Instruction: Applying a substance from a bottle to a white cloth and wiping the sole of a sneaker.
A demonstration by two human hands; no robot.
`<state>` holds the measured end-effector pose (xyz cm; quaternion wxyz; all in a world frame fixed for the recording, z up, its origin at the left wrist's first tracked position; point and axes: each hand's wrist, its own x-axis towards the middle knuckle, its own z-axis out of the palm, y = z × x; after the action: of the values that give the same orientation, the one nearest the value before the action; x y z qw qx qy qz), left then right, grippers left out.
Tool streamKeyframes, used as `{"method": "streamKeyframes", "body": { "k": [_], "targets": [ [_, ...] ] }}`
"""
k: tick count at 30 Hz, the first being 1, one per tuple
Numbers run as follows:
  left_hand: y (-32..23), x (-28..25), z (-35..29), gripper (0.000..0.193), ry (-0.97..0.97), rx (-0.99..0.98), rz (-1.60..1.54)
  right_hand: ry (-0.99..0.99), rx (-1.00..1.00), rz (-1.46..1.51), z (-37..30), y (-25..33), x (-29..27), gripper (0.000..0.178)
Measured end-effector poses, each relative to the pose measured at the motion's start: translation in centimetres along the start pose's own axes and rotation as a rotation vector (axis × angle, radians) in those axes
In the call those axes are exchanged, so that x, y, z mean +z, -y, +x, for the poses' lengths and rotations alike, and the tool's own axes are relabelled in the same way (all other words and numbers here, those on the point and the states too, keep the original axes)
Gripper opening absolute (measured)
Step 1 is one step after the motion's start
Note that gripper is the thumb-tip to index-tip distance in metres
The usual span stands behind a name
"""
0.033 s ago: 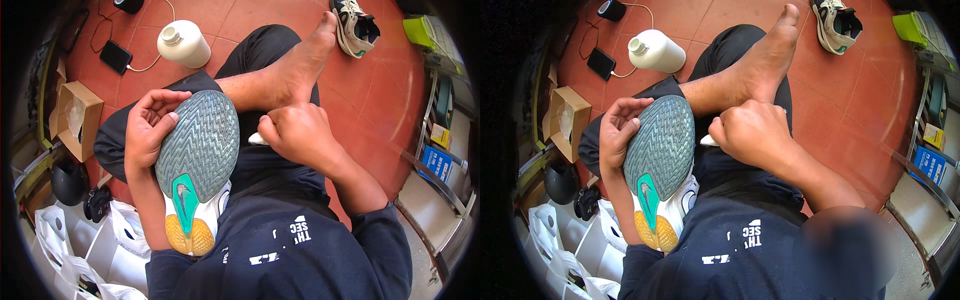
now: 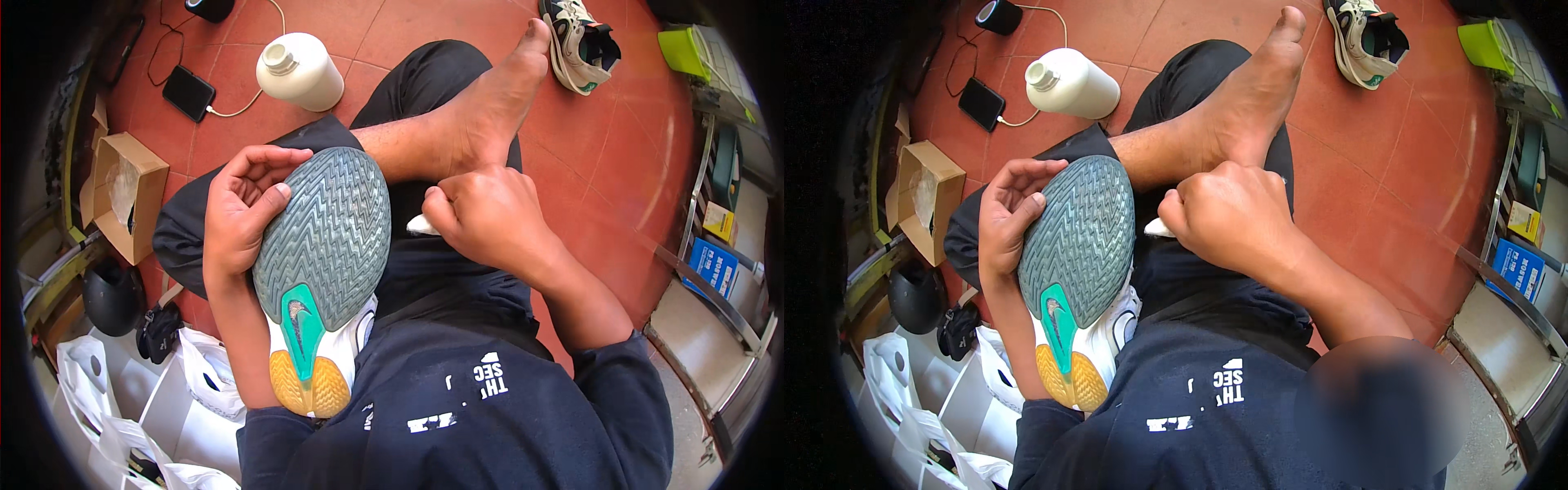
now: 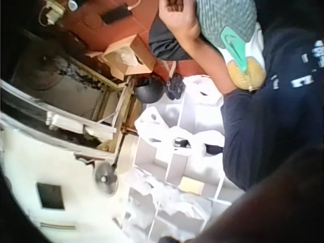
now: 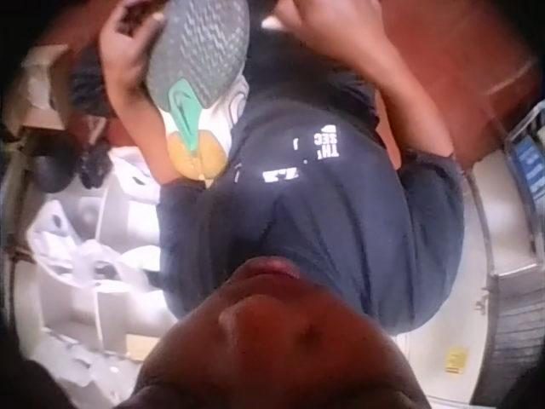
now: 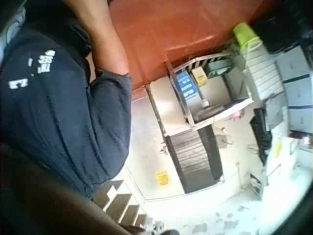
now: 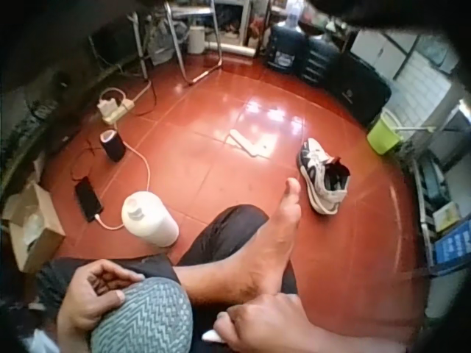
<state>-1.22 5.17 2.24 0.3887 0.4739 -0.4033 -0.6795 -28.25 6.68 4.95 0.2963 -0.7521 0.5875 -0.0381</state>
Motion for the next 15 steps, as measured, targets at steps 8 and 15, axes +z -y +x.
{"method": "streamKeyframes", "body": {
  "k": [8, 15],
  "targets": [
    [0.1, 0.0, 0.0, 0.034, -0.007, -0.009, -0.004, -0.026, -0.031, 0.035, 0.7, 0.3, 0.7, 0.033],
    [-0.2, 0.1, 0.1, 0.034, -0.008, -0.013, 0.004, -0.063, -0.038, -0.013, 2.1, 0.7, 0.1, 0.031]
  ]
}}
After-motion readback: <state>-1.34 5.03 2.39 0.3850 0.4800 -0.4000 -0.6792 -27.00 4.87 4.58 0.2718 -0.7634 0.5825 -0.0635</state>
